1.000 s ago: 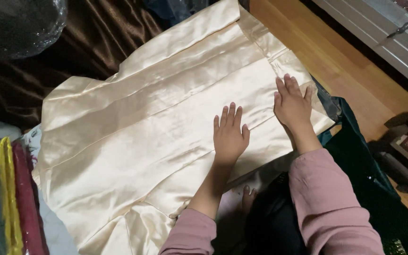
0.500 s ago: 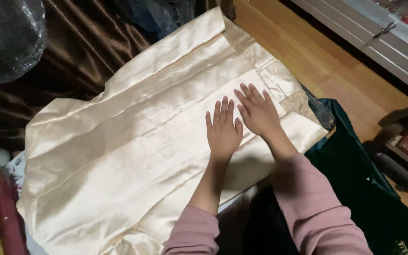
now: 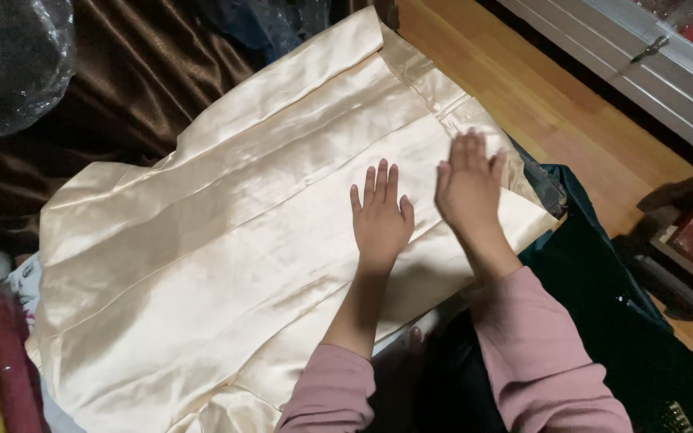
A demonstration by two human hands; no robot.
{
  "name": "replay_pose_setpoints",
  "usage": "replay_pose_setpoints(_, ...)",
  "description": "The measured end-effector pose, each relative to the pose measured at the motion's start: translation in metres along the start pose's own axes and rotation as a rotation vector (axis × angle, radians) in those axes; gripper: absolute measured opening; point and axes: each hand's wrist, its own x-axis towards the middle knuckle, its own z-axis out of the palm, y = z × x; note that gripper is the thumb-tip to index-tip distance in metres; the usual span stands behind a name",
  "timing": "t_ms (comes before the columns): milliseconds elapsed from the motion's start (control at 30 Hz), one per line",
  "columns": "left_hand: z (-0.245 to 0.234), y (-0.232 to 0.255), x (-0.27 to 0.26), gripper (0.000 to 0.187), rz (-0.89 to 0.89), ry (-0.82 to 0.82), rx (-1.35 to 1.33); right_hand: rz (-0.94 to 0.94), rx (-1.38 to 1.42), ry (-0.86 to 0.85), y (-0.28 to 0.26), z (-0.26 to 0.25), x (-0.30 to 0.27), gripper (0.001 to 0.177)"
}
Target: Unfolding, smoothing, and folding a cream-colored satin garment
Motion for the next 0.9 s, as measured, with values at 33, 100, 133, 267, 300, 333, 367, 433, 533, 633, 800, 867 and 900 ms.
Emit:
replay_pose_setpoints(33, -0.003, 0.001, -0.001, 0.064, 0.002, -0.002, -0.001, 0.003, 0.000, 0.000, -0.013, -0.002, -0.010, 0.062)
replay_pose_setpoints(100, -0.008, 0.002, 0.000, 0.061, 0.001, -0.071, -0.051, -0.217, 0.294, -0.066, -0.041, -0.005, -0.029, 0.057)
replay_pose_setpoints(133, -0.018, 0.002, -0.001, 0.061, 0.004, -0.072, -0.052, -0.214, 0.294, -0.064, -0.046, -0.004, -0.036, 0.057)
replay_pose_setpoints(267, -0.046, 0.009, -0.003, 0.059, 0.018, -0.192, -0.088, -0.278, 0.295, -0.302, -0.045, 0.009, -0.047, 0.066)
replay_pose_setpoints(300, -0.051, 0.010, -0.002, 0.058, -0.002, -0.229, -0.113, -0.262, 0.285, -0.313, -0.042, 0.013, -0.044, 0.069)
replay_pose_setpoints(333, -0.042, 0.005, -0.002, 0.058, -0.004, -0.222, -0.108, -0.270, 0.287, -0.310, -0.036, 0.017, -0.042, 0.069)
replay_pose_setpoints(367, -0.032, 0.000, -0.002, 0.056, -0.009, -0.208, -0.068, -0.282, 0.167, -0.268, -0.029, 0.020, -0.040, 0.065)
replay_pose_setpoints(433, -0.027, -0.011, -0.008, 0.055, -0.028, -0.197, -0.029, -0.300, 0.047, -0.237, -0.018, 0.022, -0.037, 0.062)
replay_pose_setpoints(533, -0.046, -0.028, -0.028, 0.057, -0.051, -0.119, 0.024, -0.238, -0.064, -0.199, -0.003, 0.015, -0.033, 0.057)
replay_pose_setpoints(633, -0.078, -0.052, -0.055, 0.062, -0.185, -0.205, 0.056, -0.127, -0.083, -0.198, 0.015, 0.013, -0.030, 0.056)
replay_pose_setpoints(800, -0.111, -0.080, -0.083, 0.061, -0.444, -0.240, 0.095, 0.018, -0.066, 0.025, 0.035, 0.018, -0.026, 0.062)
replay_pose_setpoints(867, -0.105, -0.069, -0.089, 0.059, -0.448, -0.192, 0.047, -0.079, 0.074, 0.045, -0.024, -0.017, -0.056, 0.058)
replay_pose_setpoints(900, -0.102, -0.063, -0.091, 0.058, -0.442, -0.148, -0.002, -0.166, 0.212, 0.067, -0.052, -0.035, -0.070, 0.054)
